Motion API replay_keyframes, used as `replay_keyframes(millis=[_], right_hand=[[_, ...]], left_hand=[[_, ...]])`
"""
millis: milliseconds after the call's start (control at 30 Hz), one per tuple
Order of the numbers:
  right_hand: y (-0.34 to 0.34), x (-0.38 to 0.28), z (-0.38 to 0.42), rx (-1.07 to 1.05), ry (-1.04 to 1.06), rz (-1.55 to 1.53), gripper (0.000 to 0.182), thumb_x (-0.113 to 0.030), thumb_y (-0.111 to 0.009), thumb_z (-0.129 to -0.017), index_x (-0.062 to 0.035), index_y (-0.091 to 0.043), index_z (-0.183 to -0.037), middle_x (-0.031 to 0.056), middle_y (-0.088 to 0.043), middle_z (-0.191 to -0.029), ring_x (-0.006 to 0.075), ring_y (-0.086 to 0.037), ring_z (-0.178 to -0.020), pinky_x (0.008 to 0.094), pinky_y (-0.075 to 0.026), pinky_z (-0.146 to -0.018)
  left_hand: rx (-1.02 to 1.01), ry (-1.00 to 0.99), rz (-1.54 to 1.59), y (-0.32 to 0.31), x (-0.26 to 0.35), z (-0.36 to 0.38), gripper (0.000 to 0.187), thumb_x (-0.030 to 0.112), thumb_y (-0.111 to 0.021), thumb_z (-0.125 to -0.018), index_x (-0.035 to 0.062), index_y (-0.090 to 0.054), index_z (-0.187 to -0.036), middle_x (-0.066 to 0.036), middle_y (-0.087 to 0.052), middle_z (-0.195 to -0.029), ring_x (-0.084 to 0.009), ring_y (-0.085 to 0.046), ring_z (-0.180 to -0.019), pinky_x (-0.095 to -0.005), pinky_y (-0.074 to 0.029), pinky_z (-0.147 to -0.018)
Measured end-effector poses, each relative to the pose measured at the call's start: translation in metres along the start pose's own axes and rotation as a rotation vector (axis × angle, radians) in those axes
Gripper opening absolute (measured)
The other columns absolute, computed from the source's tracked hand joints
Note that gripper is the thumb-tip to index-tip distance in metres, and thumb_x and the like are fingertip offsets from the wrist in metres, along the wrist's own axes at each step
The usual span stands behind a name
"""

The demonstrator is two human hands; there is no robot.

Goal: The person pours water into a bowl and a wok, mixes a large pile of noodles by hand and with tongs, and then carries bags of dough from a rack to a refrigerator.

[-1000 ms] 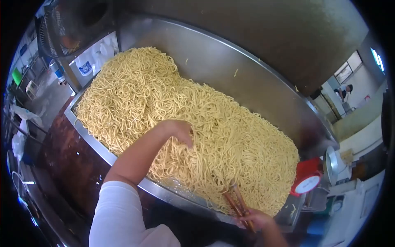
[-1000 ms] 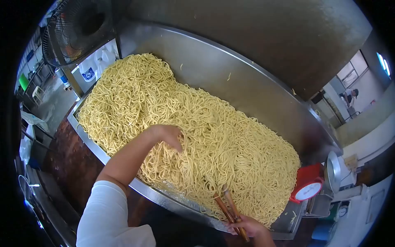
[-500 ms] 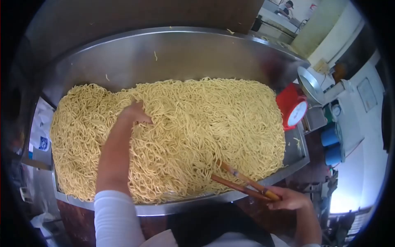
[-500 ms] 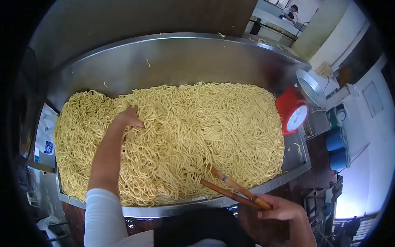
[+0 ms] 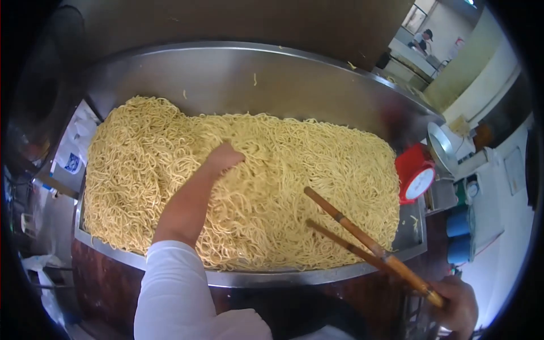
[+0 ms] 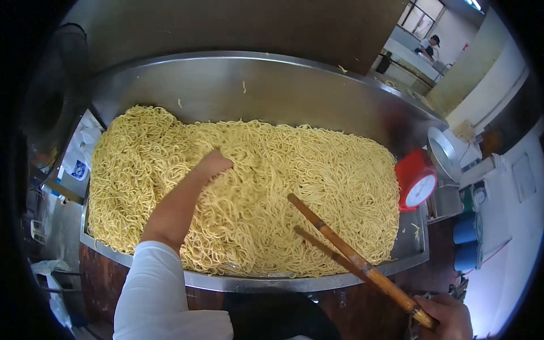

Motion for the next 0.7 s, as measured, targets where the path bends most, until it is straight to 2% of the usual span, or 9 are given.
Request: replay_keyframes(millis=[67,200,267,333,400,467,567,667,700], right_hand=[[0.006,-0.004,-0.004,0.201,0.090,-0.034,0.046,-0.005,-0.072,-0.062,-0.0098,-0.068,-0.107,0.0128,-0.062,-0.079,0.0292,-0.061,-0.071,0.0348,-0.047,-0.061],[-0.057,-0.016,-0.075,0.080,0.111,0.116,0.056,-0.001,-0.059,-0.072,-0.0282,-0.060,-0.122,0.0113,-0.059,-0.085,0.0306,-0.061,-0.072,0.0402,-0.050,-0.065],[-0.107,-0.050,-0.143,0.012,0.200,0.126,0.050,-0.009,-0.056,-0.080,-0.0296,-0.056,-0.125,0.0145,-0.057,-0.081,0.0344,-0.061,-0.074,0.0430,-0.049,-0.063],[-0.116,-0.130,-0.240,0.161,0.460,0.128,0.060,-0.006,-0.055,-0.077,-0.0263,-0.046,-0.132,0.0154,-0.056,-0.086,0.0343,-0.060,-0.074,0.0437,-0.048,-0.063],[-0.105,-0.171,-0.282,0.133,0.424,0.081,0.050,-0.006,-0.057,-0.076,-0.0190,-0.054,-0.124,0.0145,-0.058,-0.092,0.0337,-0.061,-0.080,0.0416,-0.050,-0.070],[-0.082,-0.182,-0.291,0.059,0.350,0.067,0.046,-0.006,-0.059,-0.076,-0.0147,-0.056,-0.121,0.0145,-0.059,-0.095,0.0330,-0.062,-0.085,0.0404,-0.050,-0.073],[-0.073,-0.151,-0.283,-0.089,0.227,0.070,0.040,-0.015,-0.060,-0.073,-0.0106,-0.058,-0.113,0.0163,-0.063,-0.088,0.0307,-0.063,-0.085,0.0408,-0.050,-0.077],[-0.086,-0.103,-0.260,-0.098,0.321,-0.092,0.042,-0.015,-0.060,-0.073,-0.0116,-0.056,-0.114,0.0155,-0.064,-0.090,0.0310,-0.062,-0.083,0.0405,-0.049,-0.072],[-0.098,-0.080,-0.250,-0.166,0.292,-0.179,0.043,-0.016,-0.061,-0.073,-0.0122,-0.056,-0.116,0.0150,-0.063,-0.090,0.0301,-0.062,-0.082,0.0394,-0.049,-0.071]], left_hand=[[0.113,-0.064,0.218,-0.006,0.003,0.029,0.052,0.025,-0.065,-0.069,-0.0055,-0.060,-0.110,-0.019,-0.064,-0.104,-0.0276,-0.061,-0.094,-0.0355,-0.047,-0.081],[0.154,-0.125,0.568,-0.021,-0.004,0.085,0.054,0.018,-0.065,-0.068,-0.0053,-0.057,-0.115,-0.018,-0.063,-0.108,-0.0282,-0.060,-0.096,-0.0354,-0.048,-0.082],[0.121,-0.181,0.651,-0.010,0.001,0.099,0.054,0.014,-0.064,-0.067,-0.0048,-0.056,-0.117,-0.018,-0.062,-0.109,-0.0280,-0.060,-0.097,-0.0352,-0.048,-0.083],[0.160,-0.139,1.009,0.009,0.010,0.124,0.053,0.007,-0.061,-0.064,-0.0023,-0.057,-0.116,-0.019,-0.062,-0.107,-0.0257,-0.061,-0.096,-0.0342,-0.049,-0.085],[0.213,-0.254,1.060,0.063,0.061,0.156,0.046,0.001,-0.057,-0.065,-0.0012,-0.059,-0.111,-0.017,-0.064,-0.099,-0.0226,-0.062,-0.091,-0.0346,-0.051,-0.083],[0.302,-0.569,1.022,0.114,0.101,0.162,0.038,0.003,-0.057,-0.071,-0.0010,-0.059,-0.109,-0.015,-0.065,-0.095,-0.0223,-0.063,-0.087,-0.0349,-0.052,-0.080],[0.174,-0.479,0.774,0.124,0.140,0.178,0.048,0.022,-0.070,-0.072,0.0022,-0.058,-0.114,-0.013,-0.063,-0.103,-0.0220,-0.062,-0.097,-0.0317,-0.051,-0.087],[0.182,-0.599,0.445,0.110,0.150,0.161,0.052,0.028,-0.074,-0.072,0.0061,-0.059,-0.117,-0.014,-0.063,-0.107,-0.0251,-0.061,-0.099,-0.0345,-0.050,-0.088],[0.242,-0.775,0.121,0.093,0.145,0.154,0.051,0.029,-0.074,-0.073,0.0078,-0.060,-0.117,-0.015,-0.062,-0.108,-0.0268,-0.061,-0.099,-0.0356,-0.049,-0.089]])
Point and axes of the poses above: each hand's wrist, its own z-axis away from the middle knuckle, its own y-axis out of the back of the hand, x = y × z, the point moved 10 cm from there along -z, towards the middle knuckle
